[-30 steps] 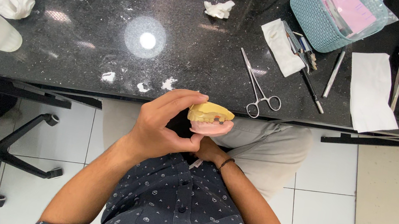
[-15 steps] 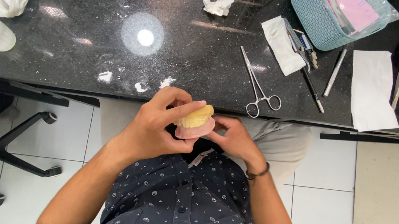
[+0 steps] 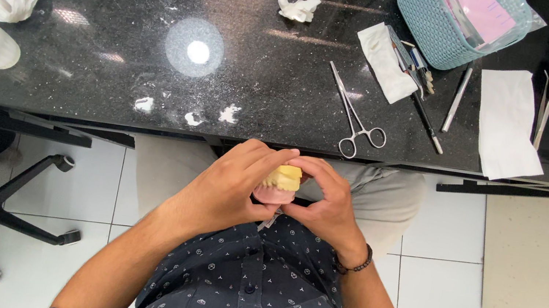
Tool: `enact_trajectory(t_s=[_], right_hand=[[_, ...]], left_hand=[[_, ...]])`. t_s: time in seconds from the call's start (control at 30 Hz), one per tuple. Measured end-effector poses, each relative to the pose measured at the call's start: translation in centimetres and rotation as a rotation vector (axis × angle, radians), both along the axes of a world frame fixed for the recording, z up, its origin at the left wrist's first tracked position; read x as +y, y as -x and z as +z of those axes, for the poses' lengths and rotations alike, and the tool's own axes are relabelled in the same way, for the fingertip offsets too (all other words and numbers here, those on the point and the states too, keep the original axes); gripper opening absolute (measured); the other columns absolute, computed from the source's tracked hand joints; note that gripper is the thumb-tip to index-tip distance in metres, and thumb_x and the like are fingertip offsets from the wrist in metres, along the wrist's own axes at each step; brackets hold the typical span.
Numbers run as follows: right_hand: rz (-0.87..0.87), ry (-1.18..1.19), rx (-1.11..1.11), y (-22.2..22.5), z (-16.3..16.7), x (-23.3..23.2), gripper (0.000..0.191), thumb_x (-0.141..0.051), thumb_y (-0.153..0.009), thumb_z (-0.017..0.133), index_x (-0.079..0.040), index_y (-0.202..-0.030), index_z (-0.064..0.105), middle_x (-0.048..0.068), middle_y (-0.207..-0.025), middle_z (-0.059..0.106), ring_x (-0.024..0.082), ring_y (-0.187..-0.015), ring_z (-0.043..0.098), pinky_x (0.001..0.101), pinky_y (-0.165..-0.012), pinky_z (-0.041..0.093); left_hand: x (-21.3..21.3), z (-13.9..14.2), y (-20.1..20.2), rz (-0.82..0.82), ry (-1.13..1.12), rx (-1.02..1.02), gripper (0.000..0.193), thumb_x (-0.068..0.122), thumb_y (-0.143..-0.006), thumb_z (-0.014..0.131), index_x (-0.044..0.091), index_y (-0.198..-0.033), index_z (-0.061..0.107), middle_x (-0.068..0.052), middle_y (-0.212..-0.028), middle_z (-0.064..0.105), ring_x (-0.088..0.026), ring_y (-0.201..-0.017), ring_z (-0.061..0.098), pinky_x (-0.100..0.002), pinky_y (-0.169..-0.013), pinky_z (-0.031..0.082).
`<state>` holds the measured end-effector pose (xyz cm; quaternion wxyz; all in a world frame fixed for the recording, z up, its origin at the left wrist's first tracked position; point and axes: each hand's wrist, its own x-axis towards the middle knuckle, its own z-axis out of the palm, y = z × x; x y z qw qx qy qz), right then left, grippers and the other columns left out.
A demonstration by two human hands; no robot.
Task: The person sits at a dental lab bench, opens a small pink bottle and uses a brush to apply liquid onto pink dental impression models. They then fit together the upper and lower denture models, read a pink work order form, place a purple item into a basket, and rub their hands.
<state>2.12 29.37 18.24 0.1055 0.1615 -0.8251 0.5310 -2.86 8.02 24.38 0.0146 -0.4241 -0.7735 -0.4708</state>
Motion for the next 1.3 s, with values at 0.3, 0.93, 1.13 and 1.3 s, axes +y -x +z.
enact_trajectory(t_s=[0.3,0.93,1.13,1.3], right_hand=[[0.160,0.499,-0.268,-1.3,-3.5,0.2,0.066,-0.005,-0.075,0.094,0.000,-0.131,0.060,0.008,-0.124,0.071,0.015,-0.116,0.068,0.0342,-0.105,0.057],[0.092,0.201,-0.070,-0.9,-0.8,0.9,0.064,-0.002,-0.069,0.092,-0.003,-0.127,0.065,0.011,-0.124,0.072,0.021,-0.115,0.071,0.0324,-0.101,0.056],[0.120,0.155,-0.105,-1.0,-0.1,1.1,0.066,-0.005,-0.061,0.089,-0.002,-0.124,0.068,0.012,-0.119,0.074,0.022,-0.110,0.073,0.0312,-0.097,0.056],[0.120,0.144,-0.119,-1.1,-0.2,0.8,0.065,-0.008,-0.062,0.095,-0.003,-0.122,0.068,0.010,-0.113,0.076,0.018,-0.104,0.075,0.0285,-0.092,0.056]], left_hand=[[0.1,-0.5,-0.6,0.019,-0.128,0.091,0.076,0.015,-0.066,0.091,0.003,-0.134,0.060,-0.010,-0.123,0.070,-0.030,-0.111,0.066,-0.042,-0.101,0.049],[0.1,-0.9,-0.9,0.029,-0.130,0.089,0.070,0.015,-0.068,0.092,0.004,-0.130,0.063,-0.008,-0.115,0.070,-0.028,-0.108,0.066,-0.041,-0.099,0.047],[-0.1,-1.1,-1.2,0.048,-0.142,0.049,0.073,0.017,-0.065,0.093,0.003,-0.131,0.064,-0.006,-0.110,0.072,-0.024,-0.098,0.068,-0.038,-0.092,0.049],[-0.3,-1.2,-1.2,0.059,-0.143,0.077,0.072,0.017,-0.066,0.092,0.002,-0.130,0.064,-0.007,-0.107,0.072,-0.023,-0.094,0.068,-0.038,-0.087,0.050]])
